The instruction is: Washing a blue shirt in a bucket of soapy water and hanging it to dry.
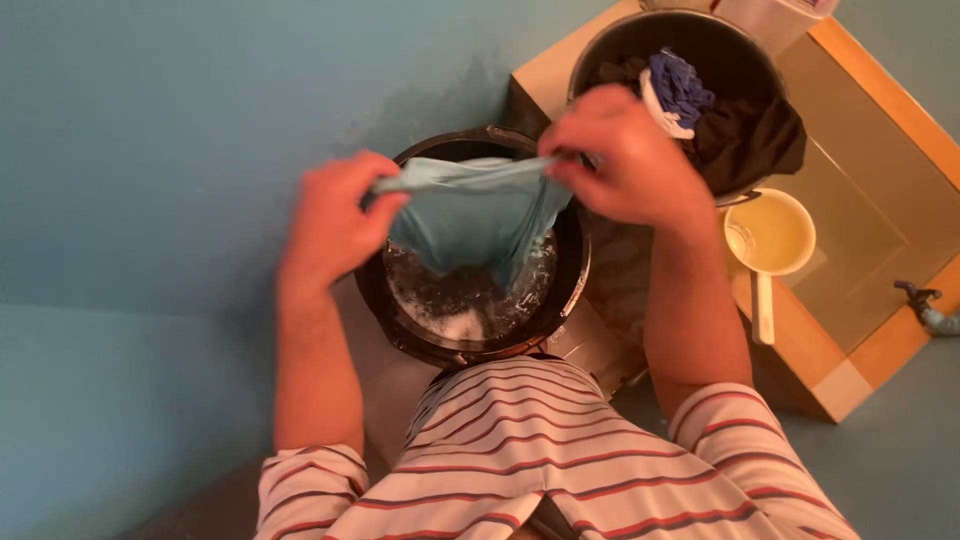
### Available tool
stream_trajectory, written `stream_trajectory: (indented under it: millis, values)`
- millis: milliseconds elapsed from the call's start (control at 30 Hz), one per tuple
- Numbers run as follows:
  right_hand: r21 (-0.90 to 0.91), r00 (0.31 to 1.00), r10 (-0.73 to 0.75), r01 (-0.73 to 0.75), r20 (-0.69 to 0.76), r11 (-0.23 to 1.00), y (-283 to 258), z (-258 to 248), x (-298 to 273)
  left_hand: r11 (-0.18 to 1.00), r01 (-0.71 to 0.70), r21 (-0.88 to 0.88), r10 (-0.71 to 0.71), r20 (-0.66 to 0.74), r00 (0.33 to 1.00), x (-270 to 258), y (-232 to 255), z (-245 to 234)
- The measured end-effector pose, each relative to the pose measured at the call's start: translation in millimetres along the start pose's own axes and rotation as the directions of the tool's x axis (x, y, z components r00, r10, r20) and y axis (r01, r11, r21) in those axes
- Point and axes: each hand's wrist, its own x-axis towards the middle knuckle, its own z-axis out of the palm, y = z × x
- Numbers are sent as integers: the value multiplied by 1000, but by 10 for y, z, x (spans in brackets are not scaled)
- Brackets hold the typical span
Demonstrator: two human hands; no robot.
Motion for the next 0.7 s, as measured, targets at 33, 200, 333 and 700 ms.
stream_trajectory:
  millis: [33,200,333,700]
  values:
    - [-4,1000,7,-7,-3,1000,-57,-81,-2,1000,-5,-3,5,6,1000,38,66,-38]
    - [62,975,126,-116,-182,991,-2,4,-93,995,-81,-65,75,-91,993,138,130,20]
    - [253,954,280,-246,-107,936,515,919,-540,989,105,-103,-101,45,994,-85,-607,707]
    - [-322,482,617,-561,622,762,1212,3454,-2300,639,705,308,-733,523,435,-1603,-2516,3093]
